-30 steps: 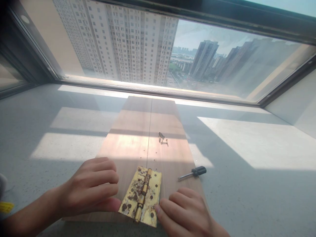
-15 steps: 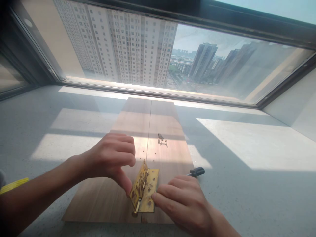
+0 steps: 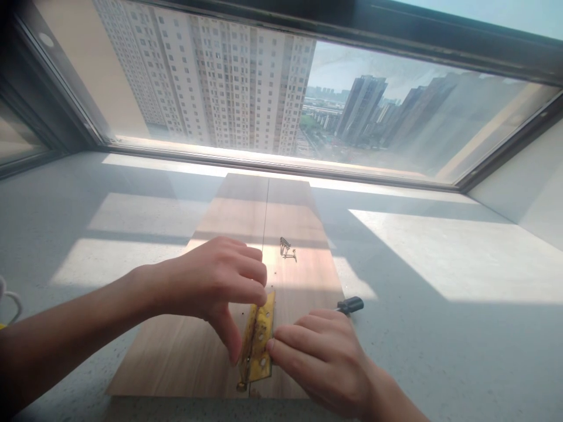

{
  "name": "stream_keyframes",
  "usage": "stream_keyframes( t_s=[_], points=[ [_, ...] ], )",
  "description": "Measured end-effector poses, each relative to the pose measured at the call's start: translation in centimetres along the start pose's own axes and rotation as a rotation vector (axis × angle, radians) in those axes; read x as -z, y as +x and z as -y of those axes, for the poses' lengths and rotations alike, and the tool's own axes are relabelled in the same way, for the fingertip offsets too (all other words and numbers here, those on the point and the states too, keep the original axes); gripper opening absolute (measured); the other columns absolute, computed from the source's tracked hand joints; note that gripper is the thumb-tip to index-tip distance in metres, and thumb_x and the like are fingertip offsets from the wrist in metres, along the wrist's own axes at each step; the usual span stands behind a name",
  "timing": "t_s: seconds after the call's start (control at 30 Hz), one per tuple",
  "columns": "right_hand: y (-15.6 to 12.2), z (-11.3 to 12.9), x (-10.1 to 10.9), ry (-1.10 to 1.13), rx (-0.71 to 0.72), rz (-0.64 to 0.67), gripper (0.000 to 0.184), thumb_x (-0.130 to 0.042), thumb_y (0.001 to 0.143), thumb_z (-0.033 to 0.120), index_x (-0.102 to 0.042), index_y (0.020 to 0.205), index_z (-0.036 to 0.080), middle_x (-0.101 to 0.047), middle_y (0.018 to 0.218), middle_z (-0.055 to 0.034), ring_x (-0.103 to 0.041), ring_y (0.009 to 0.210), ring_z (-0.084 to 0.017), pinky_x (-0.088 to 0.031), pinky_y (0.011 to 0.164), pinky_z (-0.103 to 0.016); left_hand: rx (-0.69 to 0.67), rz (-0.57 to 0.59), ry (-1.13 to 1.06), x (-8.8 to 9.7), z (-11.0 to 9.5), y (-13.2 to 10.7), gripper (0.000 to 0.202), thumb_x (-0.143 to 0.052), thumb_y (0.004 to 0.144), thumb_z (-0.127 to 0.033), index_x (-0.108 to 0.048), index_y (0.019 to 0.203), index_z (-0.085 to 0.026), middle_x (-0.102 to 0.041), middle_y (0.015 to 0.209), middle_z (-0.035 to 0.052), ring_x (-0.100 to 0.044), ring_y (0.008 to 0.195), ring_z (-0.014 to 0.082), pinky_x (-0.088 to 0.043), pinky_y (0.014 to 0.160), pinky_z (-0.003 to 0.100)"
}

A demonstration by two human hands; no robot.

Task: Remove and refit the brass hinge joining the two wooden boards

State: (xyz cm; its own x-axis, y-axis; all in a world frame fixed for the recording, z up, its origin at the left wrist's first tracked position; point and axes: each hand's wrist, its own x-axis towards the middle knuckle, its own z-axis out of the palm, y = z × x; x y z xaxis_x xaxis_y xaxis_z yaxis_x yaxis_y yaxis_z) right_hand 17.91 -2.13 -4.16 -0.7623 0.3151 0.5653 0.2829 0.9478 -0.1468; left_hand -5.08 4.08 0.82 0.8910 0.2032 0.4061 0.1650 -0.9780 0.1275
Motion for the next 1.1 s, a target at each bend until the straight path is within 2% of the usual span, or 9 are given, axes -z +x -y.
stream_keyframes(
  t_s=[0.1, 0.17, 0.27, 0.37, 0.47, 0.63, 0.8, 0.97, 1.1],
  points=[
    [0.2, -0.2, -0.3, 0.022, -0.073, -0.1, 0.015, -0.056, 0.087, 0.013, -0.065, 0.098, 0.014, -0.073, 0.08, -0.0071, -0.065, 0.062, -0.014, -0.047, 0.055, -0.026, 0.098, -0.146, -0.202, -0.8, 0.3, -1.7, 0.035, -0.078, 0.063, -0.049, -0.064, 0.069, -0.018, -0.066, 0.064, -0.0002, -0.053, 0.061, 0.0124, -0.039, 0.053, 0.025],
    [0.5, -0.5, -0.4, 0.045, -0.134, -0.174, 0.013, -0.055, 0.087, 0.014, -0.066, 0.095, 0.015, -0.072, 0.078, -0.0065, -0.065, 0.063, -0.013, -0.049, 0.056, -0.024, 0.142, -0.275, -0.306, -1.5, 0.4, -2.8, 0.035, -0.082, 0.06, -0.042, -0.067, 0.079, -0.017, -0.071, 0.074, 0.003, -0.057, 0.066, 0.0135, -0.046, 0.059, 0.025],
    [1.1, -0.9, -0.5, 0.115, -0.195, -0.239, 0.013, -0.055, 0.087, 0.015, -0.066, 0.092, 0.016, -0.071, 0.076, -0.0061, -0.067, 0.064, -0.013, -0.051, 0.056, -0.022, 0.182, -0.367, -0.367, -2.4, 0.4, -4.0, 0.064, -0.085, 0.054, -0.042, -0.064, 0.109, -0.016, -0.072, 0.1, 0.0097, -0.06, 0.087, 0.0196, -0.051, 0.077, 0.034],
    [1.4, -1.2, -0.8, 0.203, -0.226, -0.251, 0.013, -0.058, 0.084, 0.011, -0.065, 0.091, 0.017, -0.07, 0.076, -0.0057, -0.066, 0.064, -0.012, -0.051, 0.056, -0.021, 0.212, -0.325, -0.39, -2.7, 0.1, -4.6, 0.084, -0.086, 0.051, -0.043, -0.056, 0.124, -0.018, -0.068, 0.112, 0.011, -0.057, 0.098, 0.0231, -0.048, 0.087, 0.041],
    [1.4, -1.6, -1.2, 0.261, -0.288, -0.256, 0.017, -0.06, 0.08, 0.006, -0.064, 0.091, 0.018, -0.068, 0.076, -0.0044, -0.064, 0.064, -0.012, -0.05, 0.055, -0.022, 0.228, -0.276, -0.409, -2.7, -0.4, -4.7, 0.08, -0.086, 0.052, -0.041, -0.057, 0.123, -0.019, -0.068, 0.109, 0.0089, -0.055, 0.097, 0.0225, -0.047, 0.089, 0.041],
    [1.2, -2.1, -1.5, 0.319, -0.349, -0.258, 0.018, -0.061, 0.079, 0.005, -0.064, 0.09, 0.019, -0.067, 0.074, -0.0028, -0.062, 0.063, -0.013, -0.049, 0.055, -0.024, 0.328, -0.295, -0.48, -2.9, -0.7, -4.5, 0.088, -0.087, 0.049, -0.042, -0.053, 0.127, -0.02, -0.063, 0.117, 0.0113, -0.051, 0.106, 0.0249, -0.044, 0.094, 0.044],
    [1.5, -1.9, -1.4, 0.304, -0.447, -0.27, 0.011, -0.061, 0.079, 0.009, -0.065, 0.085, 0.018, -0.067, 0.076, -0.0045, -0.063, 0.065, -0.015, -0.05, 0.057, -0.027, 0.453, -0.31, -0.515, -2.8, -0.7, -4.6, 0.065, -0.085, 0.054, -0.043, -0.06, 0.109, -0.018, -0.066, 0.103, 0.0091, -0.056, 0.097, 0.0227, -0.049, 0.085, 0.039],
    [1.7, -1.6, -1.4, 0.237, -0.5, -0.316, 0.01, -0.061, 0.079, 0.008, -0.063, 0.081, 0.017, -0.065, 0.071, -0.0026, -0.06, 0.061, -0.014, -0.047, 0.054, -0.026, 0.512, -0.368, -0.307, -2.6, -1.5, -5.6, 0.048, -0.078, 0.067, -0.042, -0.06, 0.104, -0.017, -0.068, 0.096, 0.0073, -0.057, 0.089, 0.0207, -0.05, 0.078, 0.037],
    [1.5, -1.5, -1.4, 0.204, -0.525, -0.362, 0.012, -0.062, 0.078, 0.006, -0.064, 0.081, 0.018, -0.063, 0.07, -0.0015, -0.059, 0.062, -0.013, -0.047, 0.054, -0.026, 0.369, -0.401, -0.007, -2.7, -3.0, -5.5, 0.018, -0.069, 0.079, -0.026, -0.063, 0.092, -0.016, -0.068, 0.081, 0.0041, -0.055, 0.079, 0.018, -0.047, 0.068, 0.032]
  ],
)
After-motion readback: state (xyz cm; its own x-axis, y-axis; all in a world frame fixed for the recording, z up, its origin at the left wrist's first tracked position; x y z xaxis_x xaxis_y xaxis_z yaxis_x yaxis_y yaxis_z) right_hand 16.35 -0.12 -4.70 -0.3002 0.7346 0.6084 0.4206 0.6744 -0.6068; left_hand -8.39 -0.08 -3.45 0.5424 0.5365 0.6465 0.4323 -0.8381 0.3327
